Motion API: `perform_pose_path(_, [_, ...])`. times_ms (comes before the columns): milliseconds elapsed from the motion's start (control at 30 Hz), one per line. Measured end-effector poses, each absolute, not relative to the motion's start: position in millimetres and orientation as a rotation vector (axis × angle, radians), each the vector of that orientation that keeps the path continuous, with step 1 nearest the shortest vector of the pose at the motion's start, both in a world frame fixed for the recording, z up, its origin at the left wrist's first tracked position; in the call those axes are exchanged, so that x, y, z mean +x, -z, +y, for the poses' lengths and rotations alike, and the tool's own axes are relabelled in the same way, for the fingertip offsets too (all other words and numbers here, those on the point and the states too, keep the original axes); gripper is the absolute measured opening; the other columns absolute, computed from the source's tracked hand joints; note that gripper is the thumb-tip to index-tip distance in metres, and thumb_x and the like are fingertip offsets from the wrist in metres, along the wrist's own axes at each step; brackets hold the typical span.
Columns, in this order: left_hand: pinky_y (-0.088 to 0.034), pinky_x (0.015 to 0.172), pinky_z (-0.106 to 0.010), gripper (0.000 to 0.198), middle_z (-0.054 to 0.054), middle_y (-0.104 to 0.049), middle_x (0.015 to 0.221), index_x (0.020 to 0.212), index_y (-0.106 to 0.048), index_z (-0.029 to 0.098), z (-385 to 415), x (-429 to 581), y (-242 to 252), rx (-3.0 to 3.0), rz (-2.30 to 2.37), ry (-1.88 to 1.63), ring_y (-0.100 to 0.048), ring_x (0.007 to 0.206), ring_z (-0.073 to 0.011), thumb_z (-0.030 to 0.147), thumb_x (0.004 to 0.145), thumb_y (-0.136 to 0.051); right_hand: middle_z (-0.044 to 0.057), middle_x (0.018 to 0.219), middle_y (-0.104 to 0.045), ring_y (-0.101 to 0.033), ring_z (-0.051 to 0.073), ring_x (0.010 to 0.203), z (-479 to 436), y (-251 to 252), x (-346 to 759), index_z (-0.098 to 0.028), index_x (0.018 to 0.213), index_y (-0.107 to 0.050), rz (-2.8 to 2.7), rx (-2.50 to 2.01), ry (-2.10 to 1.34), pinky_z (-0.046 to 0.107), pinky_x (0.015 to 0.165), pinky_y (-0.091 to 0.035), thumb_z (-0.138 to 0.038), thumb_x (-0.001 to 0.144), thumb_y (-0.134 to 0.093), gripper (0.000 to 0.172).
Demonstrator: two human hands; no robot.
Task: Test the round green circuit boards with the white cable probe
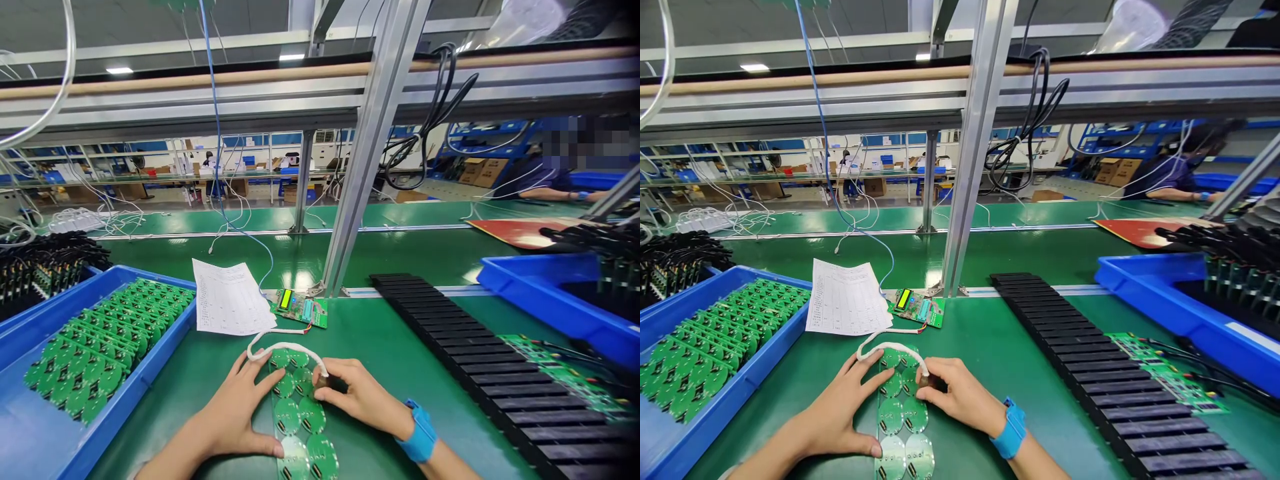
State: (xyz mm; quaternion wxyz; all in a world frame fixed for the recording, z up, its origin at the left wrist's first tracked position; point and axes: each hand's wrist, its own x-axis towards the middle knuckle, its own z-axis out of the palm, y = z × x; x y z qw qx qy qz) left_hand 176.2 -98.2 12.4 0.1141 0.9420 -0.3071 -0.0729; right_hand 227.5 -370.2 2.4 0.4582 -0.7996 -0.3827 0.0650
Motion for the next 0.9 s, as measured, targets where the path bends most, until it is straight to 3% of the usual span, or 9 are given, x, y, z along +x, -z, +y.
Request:
perform_pose_path(300, [-0.012,0.118,-0.061,0.100,-0.013,-0.015,0.160,0.151,-0.017,0.037,-98.9,175.0,-13.0,2.773,-0.886,0.235,-0.007,0.149,-0.0300,0.084,0.069,-0.049,-0.002,0.076,-0.053,-0.045,0.011,0.069,-366.8,-1.5,225.3,-0.019,0.083,-0.053,-1.002,-2.031,-0.130,0.025,0.065,-0.034,-0.034,0.093,-0.054,0.018])
perform_pose_path(600, [-0.009,0.116,-0.066,0.111,-0.014,-0.010,0.161,0.152,-0.013,0.036,-98.4,174.9,-9.4,2.780,-0.868,0.262,-0.005,0.148,-0.0352,0.089,0.062,-0.049,-0.001,0.078,-0.055,-0.046,0.011,0.070,-367.0,-1.4,224.4,-0.018,0.084,-0.054,-0.997,-1.995,-0.140,0.024,0.067,-0.035,-0.035,0.093,-0.054,0.019])
perform_pose_path(900, [-0.007,0.117,-0.065,0.113,-0.016,-0.004,0.161,0.153,-0.010,0.030,-99.5,175.1,-9.0,2.810,-0.823,0.309,-0.001,0.148,-0.0369,0.088,0.065,-0.048,-0.001,0.081,-0.056,-0.047,0.012,0.074,-366.1,5.2,226.5,-0.018,0.086,-0.055,-0.993,-2.008,-0.096,0.025,0.069,-0.036,-0.041,0.095,-0.051,0.024])
